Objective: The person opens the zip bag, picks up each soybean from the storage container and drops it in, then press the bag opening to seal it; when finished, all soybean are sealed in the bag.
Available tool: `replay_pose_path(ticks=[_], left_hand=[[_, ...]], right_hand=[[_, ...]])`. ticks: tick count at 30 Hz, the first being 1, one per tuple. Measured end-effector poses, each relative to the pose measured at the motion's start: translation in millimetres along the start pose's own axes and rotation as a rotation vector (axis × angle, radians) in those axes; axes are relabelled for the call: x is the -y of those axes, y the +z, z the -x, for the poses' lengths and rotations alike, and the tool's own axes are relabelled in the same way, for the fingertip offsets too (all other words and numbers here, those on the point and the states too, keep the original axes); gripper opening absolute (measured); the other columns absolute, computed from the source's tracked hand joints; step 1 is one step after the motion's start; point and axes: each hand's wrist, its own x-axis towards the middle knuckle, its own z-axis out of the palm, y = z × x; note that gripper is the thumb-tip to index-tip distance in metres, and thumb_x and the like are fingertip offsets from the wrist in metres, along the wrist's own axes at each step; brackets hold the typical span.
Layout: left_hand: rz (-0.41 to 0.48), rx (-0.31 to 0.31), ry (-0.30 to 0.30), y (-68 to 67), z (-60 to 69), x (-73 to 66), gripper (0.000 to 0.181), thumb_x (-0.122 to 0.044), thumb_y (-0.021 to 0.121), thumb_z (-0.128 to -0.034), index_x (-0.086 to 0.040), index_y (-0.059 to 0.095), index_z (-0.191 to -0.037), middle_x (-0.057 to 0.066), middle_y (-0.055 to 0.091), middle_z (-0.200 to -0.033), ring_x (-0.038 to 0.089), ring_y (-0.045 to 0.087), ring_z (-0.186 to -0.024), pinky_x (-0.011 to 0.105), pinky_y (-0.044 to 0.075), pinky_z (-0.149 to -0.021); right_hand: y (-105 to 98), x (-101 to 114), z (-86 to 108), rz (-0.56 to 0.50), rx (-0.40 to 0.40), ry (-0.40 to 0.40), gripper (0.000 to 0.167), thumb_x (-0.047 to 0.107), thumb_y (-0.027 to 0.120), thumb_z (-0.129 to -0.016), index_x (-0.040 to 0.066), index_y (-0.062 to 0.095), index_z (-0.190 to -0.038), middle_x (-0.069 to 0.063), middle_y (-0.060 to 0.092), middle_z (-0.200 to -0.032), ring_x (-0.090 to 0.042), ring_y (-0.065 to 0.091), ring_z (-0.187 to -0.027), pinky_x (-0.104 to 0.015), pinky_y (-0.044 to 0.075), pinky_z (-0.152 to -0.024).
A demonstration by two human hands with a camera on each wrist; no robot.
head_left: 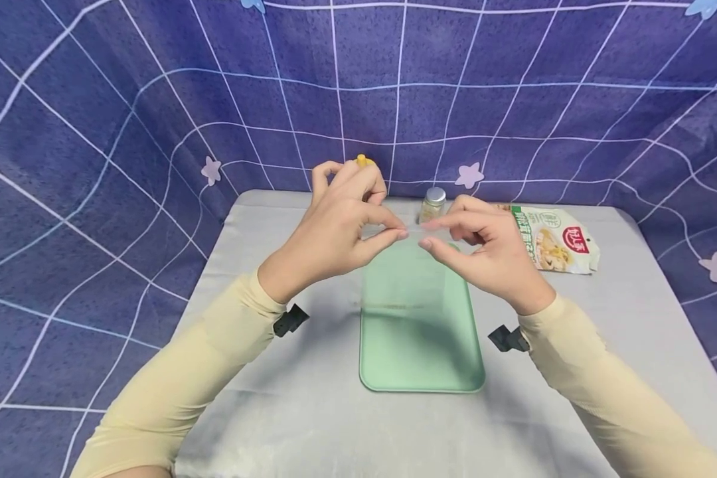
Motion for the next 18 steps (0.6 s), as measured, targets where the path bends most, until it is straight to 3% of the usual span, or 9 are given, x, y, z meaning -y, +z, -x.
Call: replay_pose_path(ticks=[6, 12, 15, 18], left_hand=[[-0.019, -0.014, 0.054, 4.6, 1.5, -3.9, 0.011, -0.022, 0.083, -0.0843, -0.020, 0.080, -0.074, 0.000, 0.039, -0.086, 0.026, 0.040, -0.090, 0.055, 0.024, -0.100], [-0.054, -0.001, 0.011, 7.8, 7.1, -0.7, 0.015, -0.034, 0.083, -0.0861, -0.023, 0.081, -0.076, -0.001, 0.040, -0.087, 0.024, 0.043, -0.092, 0.053, 0.025, -0.099], [-0.037, -0.020, 0.029, 9.4, 11.8, 0.8, 0.014, -0.031, 0.083, -0.0859, -0.022, 0.081, -0.075, -0.001, 0.040, -0.085, 0.024, 0.043, -0.090, 0.054, 0.026, -0.098], [-0.004, -0.024, 0.047, 12.8, 14.0, 0.1, 0.014, -0.028, 0.082, -0.0875, -0.020, 0.081, -0.076, -0.001, 0.037, -0.083, 0.025, 0.040, -0.086, 0.051, 0.029, -0.095]], right_hand=[[4.1, -15.1, 3.8, 0.084, 0.001, -0.056, 0.011, -0.004, 0.079, -0.079, 0.005, 0.078, -0.085, 0.001, 0.052, -0.069, -0.011, 0.041, -0.065, -0.024, 0.030, -0.057], [0.0, -10.6, 9.1, 0.039, -0.069, 0.012, 0.010, -0.007, 0.077, -0.076, 0.001, 0.075, -0.080, 0.002, 0.047, -0.065, -0.010, 0.036, -0.062, -0.022, 0.026, -0.056], [-2.4, 0.5, 5.9, -0.003, -0.032, 0.024, 0.010, -0.007, 0.076, -0.075, -0.001, 0.075, -0.083, 0.001, 0.051, -0.067, -0.009, 0.037, -0.062, -0.022, 0.026, -0.057], [0.9, 8.1, 0.7, -0.028, 0.050, 0.030, 0.012, -0.010, 0.075, -0.077, -0.003, 0.076, -0.087, -0.001, 0.056, -0.073, -0.011, 0.045, -0.068, -0.022, 0.035, -0.064]])
